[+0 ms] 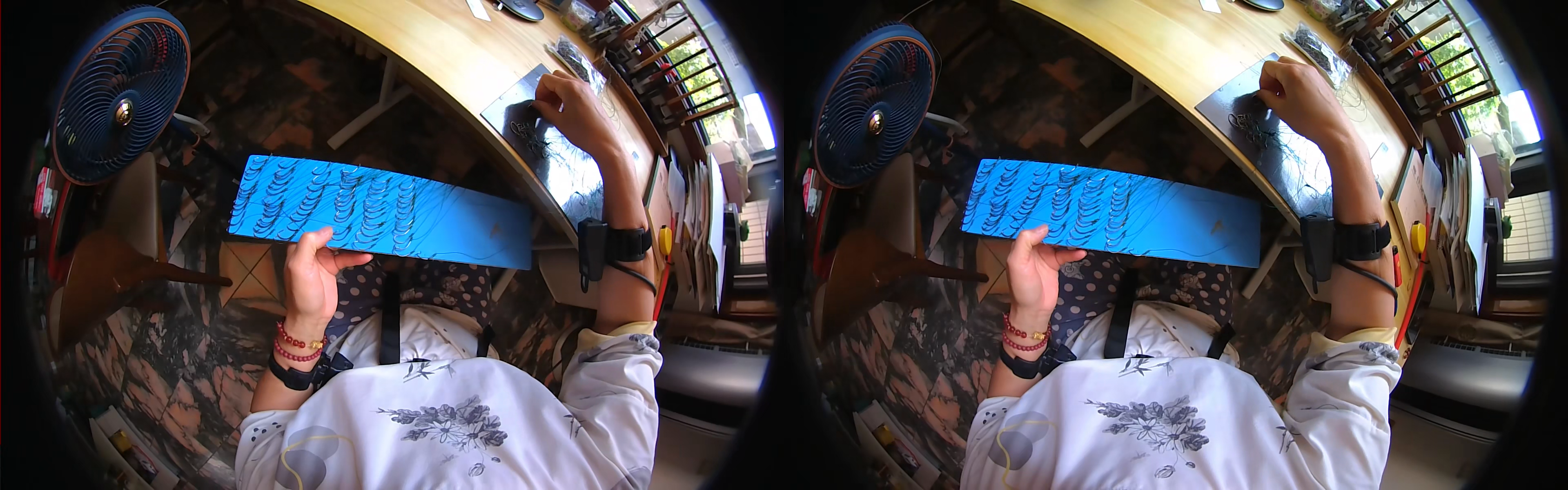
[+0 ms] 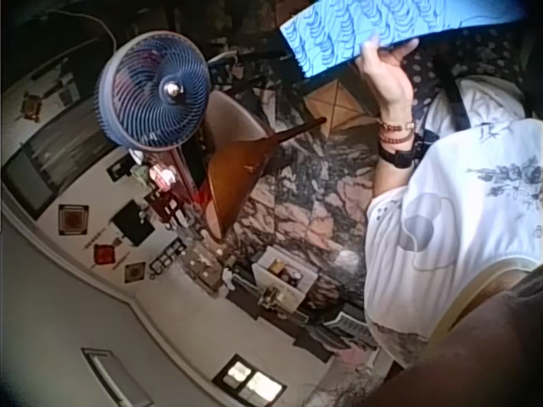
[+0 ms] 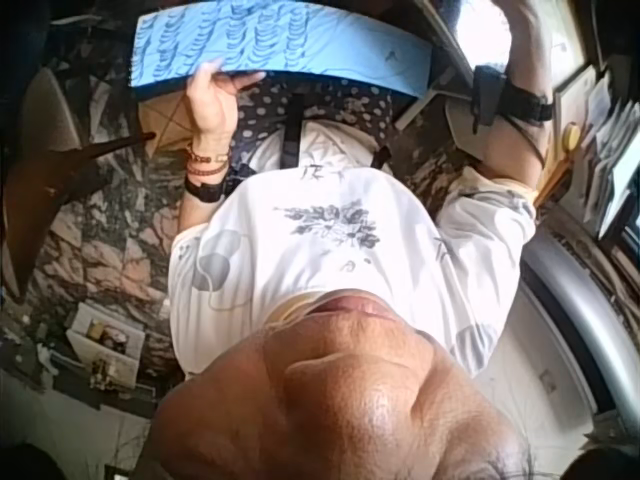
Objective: Creating small hooked craft items and attaching them in rows to a blue textured substrate.
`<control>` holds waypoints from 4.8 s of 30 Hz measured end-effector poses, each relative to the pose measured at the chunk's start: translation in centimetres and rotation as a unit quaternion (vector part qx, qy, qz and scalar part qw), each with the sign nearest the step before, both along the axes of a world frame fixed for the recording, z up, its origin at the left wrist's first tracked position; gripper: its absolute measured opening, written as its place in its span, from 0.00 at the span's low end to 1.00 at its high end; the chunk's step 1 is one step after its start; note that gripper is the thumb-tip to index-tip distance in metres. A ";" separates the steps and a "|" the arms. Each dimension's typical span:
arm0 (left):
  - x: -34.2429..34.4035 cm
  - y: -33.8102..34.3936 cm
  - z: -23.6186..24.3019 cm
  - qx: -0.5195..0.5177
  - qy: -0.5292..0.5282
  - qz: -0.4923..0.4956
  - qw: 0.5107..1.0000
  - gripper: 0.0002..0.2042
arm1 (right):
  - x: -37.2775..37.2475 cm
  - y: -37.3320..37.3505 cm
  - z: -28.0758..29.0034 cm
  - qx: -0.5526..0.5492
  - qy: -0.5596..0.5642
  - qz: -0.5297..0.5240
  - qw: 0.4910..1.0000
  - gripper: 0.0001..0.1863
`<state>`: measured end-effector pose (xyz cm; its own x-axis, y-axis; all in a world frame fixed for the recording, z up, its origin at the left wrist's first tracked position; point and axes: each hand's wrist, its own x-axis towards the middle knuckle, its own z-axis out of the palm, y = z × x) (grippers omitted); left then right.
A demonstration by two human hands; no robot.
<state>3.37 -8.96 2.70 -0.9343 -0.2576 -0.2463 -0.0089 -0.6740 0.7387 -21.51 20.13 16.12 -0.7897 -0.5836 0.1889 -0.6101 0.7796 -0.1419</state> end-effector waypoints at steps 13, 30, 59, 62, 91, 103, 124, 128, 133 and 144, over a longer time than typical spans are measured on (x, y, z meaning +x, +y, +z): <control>0.2 0.1 -0.1 0.004 -0.005 -0.013 1.000 0.16 | -0.8 -0.1 0.4 -0.005 -0.003 0.088 0.996 0.05; 0.3 -1.2 -0.5 0.000 0.007 0.019 1.000 0.16 | 4.3 -0.4 1.1 -0.263 -0.124 0.023 0.956 0.04; 0.3 0.1 0.5 -0.021 0.026 0.038 0.999 0.14 | 18.0 -8.5 -10.3 -0.245 0.047 0.168 0.954 0.13; 0.4 0.1 0.4 -0.030 0.026 0.034 0.999 0.14 | 18.0 -8.6 -10.4 -0.255 0.039 0.171 0.951 0.13; 0.7 0.1 0.4 -0.025 0.030 0.043 0.998 0.14 | 17.4 -6.7 -10.7 -0.187 0.048 0.279 0.941 0.14; 0.8 0.3 0.9 -0.033 0.027 0.042 0.998 0.13 | 18.2 -7.4 -9.8 -0.198 0.035 0.222 0.954 0.13; 1.1 0.5 1.3 -0.030 0.037 0.038 0.998 0.13 | 18.9 -7.8 -10.5 -0.197 0.094 0.257 0.941 0.15; 1.0 0.2 1.3 -0.028 0.035 0.032 0.998 0.13 | 18.8 -7.6 -10.0 -0.199 0.085 0.275 0.937 0.15; 1.0 0.3 1.4 -0.028 0.037 0.031 0.998 0.13 | 18.6 -7.2 -9.7 -0.157 0.105 0.294 0.937 0.15; 1.0 0.3 1.2 -0.025 0.022 0.049 0.998 0.12 | 18.4 -7.2 -8.9 -0.055 0.067 0.310 0.947 0.13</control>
<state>4.34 -8.64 3.85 -0.9135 -0.3598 -0.1898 0.0889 -0.6319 0.7699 -3.11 12.95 7.19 -0.2662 -0.8980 0.3502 -0.9639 0.2506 -0.0900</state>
